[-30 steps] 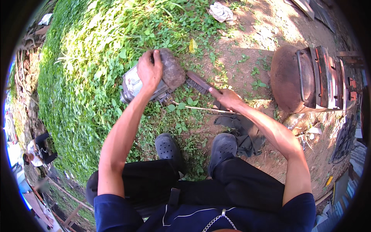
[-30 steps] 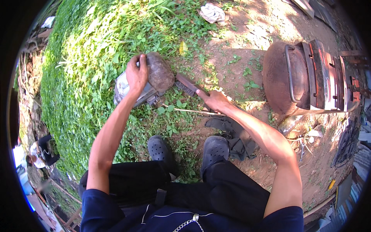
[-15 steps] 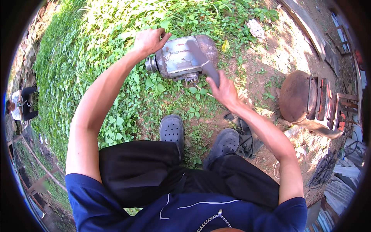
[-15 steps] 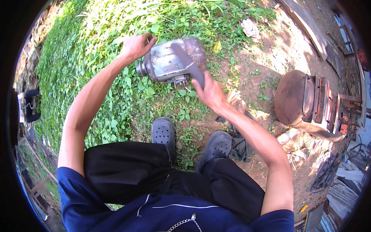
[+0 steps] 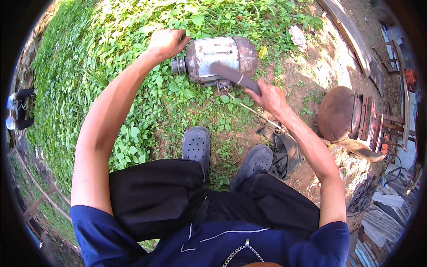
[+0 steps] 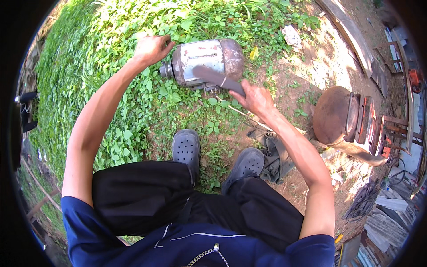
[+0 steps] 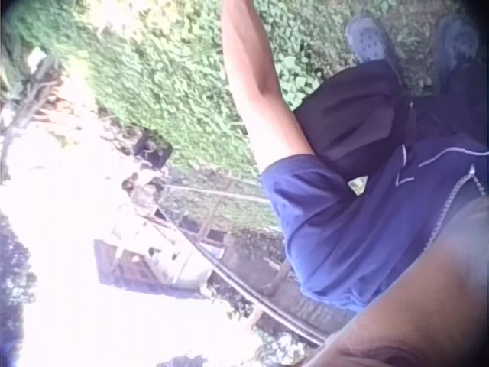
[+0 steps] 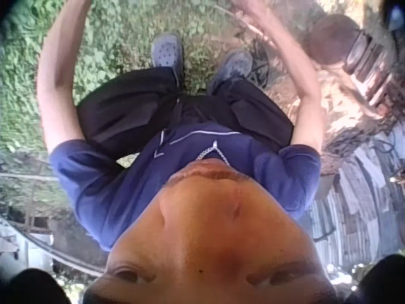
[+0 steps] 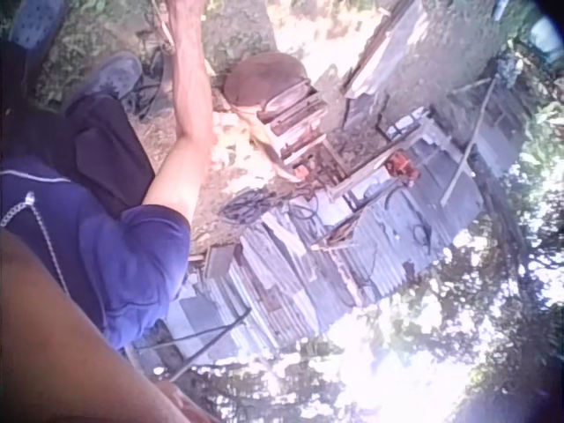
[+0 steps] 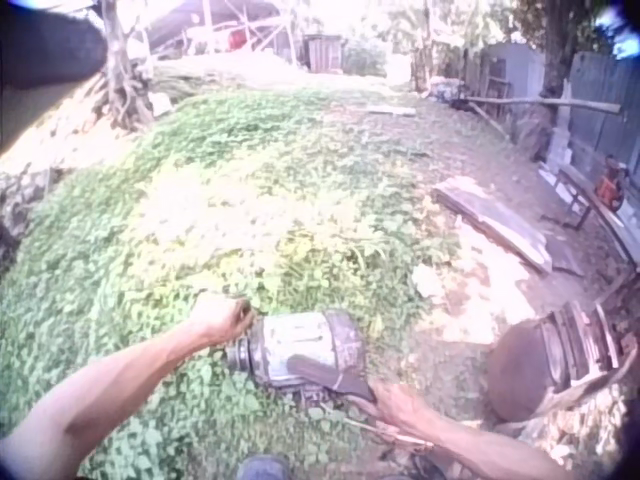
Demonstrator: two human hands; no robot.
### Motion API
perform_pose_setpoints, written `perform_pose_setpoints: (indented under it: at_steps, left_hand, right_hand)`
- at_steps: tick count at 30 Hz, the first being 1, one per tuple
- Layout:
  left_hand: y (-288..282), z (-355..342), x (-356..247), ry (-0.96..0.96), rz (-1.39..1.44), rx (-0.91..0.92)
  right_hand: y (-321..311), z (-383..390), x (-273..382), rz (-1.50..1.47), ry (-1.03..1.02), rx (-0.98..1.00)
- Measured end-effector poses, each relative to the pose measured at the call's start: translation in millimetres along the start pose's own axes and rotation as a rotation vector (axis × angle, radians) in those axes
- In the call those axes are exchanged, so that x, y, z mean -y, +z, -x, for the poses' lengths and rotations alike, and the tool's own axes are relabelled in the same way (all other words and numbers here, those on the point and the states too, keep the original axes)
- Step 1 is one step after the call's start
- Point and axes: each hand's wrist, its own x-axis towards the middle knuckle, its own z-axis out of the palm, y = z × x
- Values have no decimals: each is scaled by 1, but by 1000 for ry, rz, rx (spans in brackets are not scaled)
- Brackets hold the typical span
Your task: The person cleans an electric motor with a wire brush and then lifts it to mount it onto an air compressor tank.
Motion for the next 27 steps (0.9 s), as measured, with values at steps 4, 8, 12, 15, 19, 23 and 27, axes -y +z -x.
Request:
perform_pose_setpoints:
  at_steps: [4, 8, 12, 15, 19, 23, 27]
  left_hand:
    - [3, 0, 0, -62, 14, 61]
    - [8, -7, 2, -91, 30, 91]
    - [20, -9, 21, -156, 92, 89]
    - [28, -12, 16, -206, 155, 134]
    - [25, 4, 30, -297, 130, 131]
    - [14, 8, 30, -321, 75, 178]
    - [21, 13, 33, -289, -15, 190]
  right_hand:
    - [-32, -39, 23, -131, 283, -38]
    - [-33, -49, 64, -273, 251, 128]
    - [-30, -73, 74, -185, 119, -6]
    - [-29, -111, 43, -167, 118, -128]
    - [-47, -93, 91, -246, 169, 277]
    - [-82, -112, 60, -140, 345, 316]
    - [-102, -143, 27, 100, 281, 377]
